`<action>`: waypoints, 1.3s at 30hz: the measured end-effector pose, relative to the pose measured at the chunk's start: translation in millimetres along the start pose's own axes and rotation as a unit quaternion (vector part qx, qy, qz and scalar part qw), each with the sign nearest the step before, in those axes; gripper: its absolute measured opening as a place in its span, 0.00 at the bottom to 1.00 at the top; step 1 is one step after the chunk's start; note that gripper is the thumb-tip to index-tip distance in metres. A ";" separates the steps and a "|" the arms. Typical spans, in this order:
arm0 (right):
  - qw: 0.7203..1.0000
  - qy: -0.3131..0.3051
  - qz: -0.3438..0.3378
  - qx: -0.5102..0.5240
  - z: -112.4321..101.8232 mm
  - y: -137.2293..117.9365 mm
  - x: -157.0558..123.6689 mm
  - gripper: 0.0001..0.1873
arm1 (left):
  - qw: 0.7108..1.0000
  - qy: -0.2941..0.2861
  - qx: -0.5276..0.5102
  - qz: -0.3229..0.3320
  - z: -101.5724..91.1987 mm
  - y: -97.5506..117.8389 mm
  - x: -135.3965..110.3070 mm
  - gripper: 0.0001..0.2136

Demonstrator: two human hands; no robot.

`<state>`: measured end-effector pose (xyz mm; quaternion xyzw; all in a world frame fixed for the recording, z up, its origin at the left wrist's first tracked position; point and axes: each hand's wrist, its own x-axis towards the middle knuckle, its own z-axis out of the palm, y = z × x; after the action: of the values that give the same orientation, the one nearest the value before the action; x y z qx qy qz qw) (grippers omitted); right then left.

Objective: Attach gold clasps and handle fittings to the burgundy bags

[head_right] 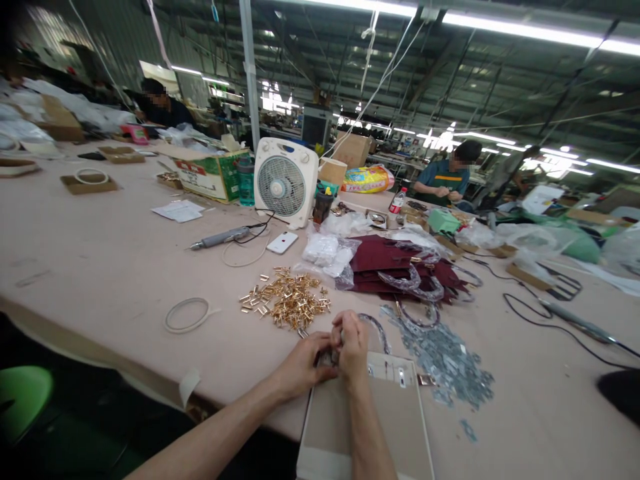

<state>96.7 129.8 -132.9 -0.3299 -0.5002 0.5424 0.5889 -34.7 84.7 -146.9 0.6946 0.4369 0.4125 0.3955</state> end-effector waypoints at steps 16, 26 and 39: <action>0.986 0.048 -0.155 0.030 7.3 -31.6 -25.8 0.20 | 1.000 -0.014 0.019 -0.009 2.1 -7.2 1.0 0.23; 0.980 0.058 -0.183 0.042 16.3 -45.5 -23.6 0.20 | 1.000 0.010 0.015 -0.018 3.0 -5.8 -1.8 0.27; 0.988 0.147 -0.008 -0.038 2.3 2.5 -31.5 0.29 | 0.990 0.028 0.115 0.081 4.2 -56.9 11.0 0.23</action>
<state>96.5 99.4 -141.9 -0.4246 -0.4311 0.4639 0.6470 -43.7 111.6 -197.6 0.7569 0.4348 0.4097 0.2652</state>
